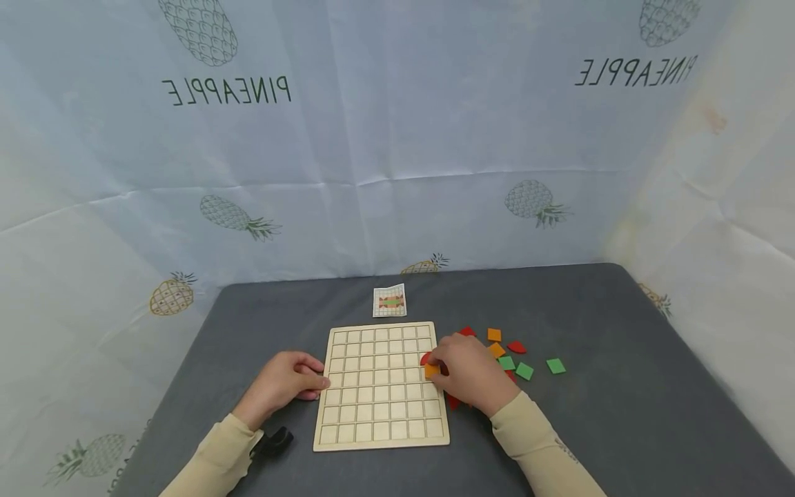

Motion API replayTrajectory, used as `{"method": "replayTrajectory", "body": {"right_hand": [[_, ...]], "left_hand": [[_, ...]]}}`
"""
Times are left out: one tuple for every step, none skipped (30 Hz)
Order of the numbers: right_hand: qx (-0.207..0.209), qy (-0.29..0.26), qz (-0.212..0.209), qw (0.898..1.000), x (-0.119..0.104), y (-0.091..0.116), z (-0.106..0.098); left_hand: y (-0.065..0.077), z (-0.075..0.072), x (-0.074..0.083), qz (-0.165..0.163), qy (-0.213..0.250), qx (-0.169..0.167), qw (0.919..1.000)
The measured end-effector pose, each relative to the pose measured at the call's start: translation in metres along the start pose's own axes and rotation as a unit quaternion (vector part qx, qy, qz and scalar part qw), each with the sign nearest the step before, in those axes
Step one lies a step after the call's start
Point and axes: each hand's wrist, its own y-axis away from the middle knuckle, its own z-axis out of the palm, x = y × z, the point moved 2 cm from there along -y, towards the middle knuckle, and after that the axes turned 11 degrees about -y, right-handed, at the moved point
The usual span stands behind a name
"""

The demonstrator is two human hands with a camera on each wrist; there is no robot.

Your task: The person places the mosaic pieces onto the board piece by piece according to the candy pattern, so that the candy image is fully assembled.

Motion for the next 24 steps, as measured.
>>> {"method": "replayTrajectory", "body": {"right_hand": [[-0.001,0.0,-0.003,1.0,-0.0003,-0.0004,0.0009],[-0.002,-0.003,-0.004,1.0,-0.0008,-0.0006,0.0015],[-0.004,-0.005,-0.006,1.0,-0.001,-0.0008,0.0022],[-0.006,-0.006,-0.007,1.0,-0.0013,-0.001,0.0027],[-0.006,-0.007,-0.007,1.0,-0.0015,-0.0011,0.0032],[-0.006,-0.006,-0.007,1.0,-0.0014,-0.0013,0.0035],[-0.006,-0.005,-0.007,1.0,-0.0013,-0.0013,0.0036],[-0.005,-0.005,-0.008,1.0,-0.0013,-0.0014,0.0035],[-0.004,-0.005,-0.009,1.0,-0.0012,-0.0015,0.0034],[-0.003,-0.004,-0.01,1.0,-0.001,-0.0017,0.0036],[-0.001,-0.004,-0.012,1.0,-0.0009,-0.0018,0.0038],[0.0,-0.003,-0.012,1.0,-0.0007,-0.0019,0.004],[0.001,-0.004,-0.013,1.0,-0.0006,-0.002,0.0042],[0.002,-0.005,-0.014,1.0,-0.0004,-0.0021,0.0045],[0.003,-0.004,-0.015,1.0,-0.0001,-0.0021,0.0048],[0.004,-0.003,-0.014,1.0,0.0003,-0.0021,0.005],[0.004,-0.005,-0.015,1.0,0.0003,-0.0022,0.0053],[0.005,-0.005,-0.014,1.0,0.0006,-0.0022,0.0056],[0.005,-0.006,-0.014,1.0,0.0005,-0.0022,0.0056],[0.005,-0.006,-0.014,1.0,0.0004,-0.0021,0.0056],[0.007,-0.004,-0.014,1.0,0.0003,-0.002,0.0057],[0.007,-0.004,-0.014,1.0,0.0001,-0.002,0.0057],[0.007,-0.004,-0.016,1.0,-0.0002,-0.002,0.0059],[0.008,-0.004,-0.016,1.0,-0.0003,-0.0021,0.0061]], "left_hand": [[0.0,-0.0001,0.0,0.0,0.001,0.0,1.0],[-0.0001,-0.0002,-0.0001,-0.001,0.002,-0.001,1.0],[-0.0002,-0.0003,-0.0003,-0.001,0.004,-0.003,1.0],[-0.0001,-0.0005,-0.0004,-0.001,0.005,-0.004,1.0],[-0.0002,-0.0006,-0.0005,-0.001,0.006,-0.006,1.0],[-0.0002,-0.0007,-0.0005,-0.001,0.006,-0.006,1.0],[-0.0003,-0.0008,-0.0004,-0.001,0.006,-0.006,1.0],[-0.0004,-0.0009,-0.0002,-0.001,0.006,-0.007,1.0],[-0.0006,-0.0009,0.0,0.0,0.005,-0.006,1.0],[-0.0006,-0.001,0.0,0.001,0.004,-0.005,1.0],[-0.0007,-0.001,0.0001,0.001,0.003,-0.004,1.0],[-0.0007,-0.001,0.0001,0.001,0.003,-0.004,1.0],[-0.0008,-0.001,0.0001,0.001,0.002,-0.003,1.0],[-0.001,-0.001,0.0001,0.001,0.001,-0.003,1.0],[-0.0011,-0.0009,0.0001,0.0,0.001,-0.002,1.0],[-0.0012,-0.0008,0.0,0.0,0.001,-0.002,1.0],[-0.0014,-0.0007,-0.0002,0.0,0.0,-0.003,1.0],[-0.0015,-0.0006,-0.0004,0.0,0.0,-0.002,1.0],[-0.0016,-0.0006,-0.0005,0.001,0.0,-0.002,1.0],[-0.0016,-0.0006,-0.0005,0.001,0.0,-0.002,1.0],[-0.0016,-0.0006,-0.0006,0.002,0.001,-0.002,1.0],[-0.0015,-0.0007,-0.0006,0.002,0.001,-0.002,1.0],[-0.0015,-0.0008,-0.0007,0.002,0.001,-0.002,1.0],[-0.0014,-0.0009,-0.0007,0.002,0.002,-0.002,1.0]]}}
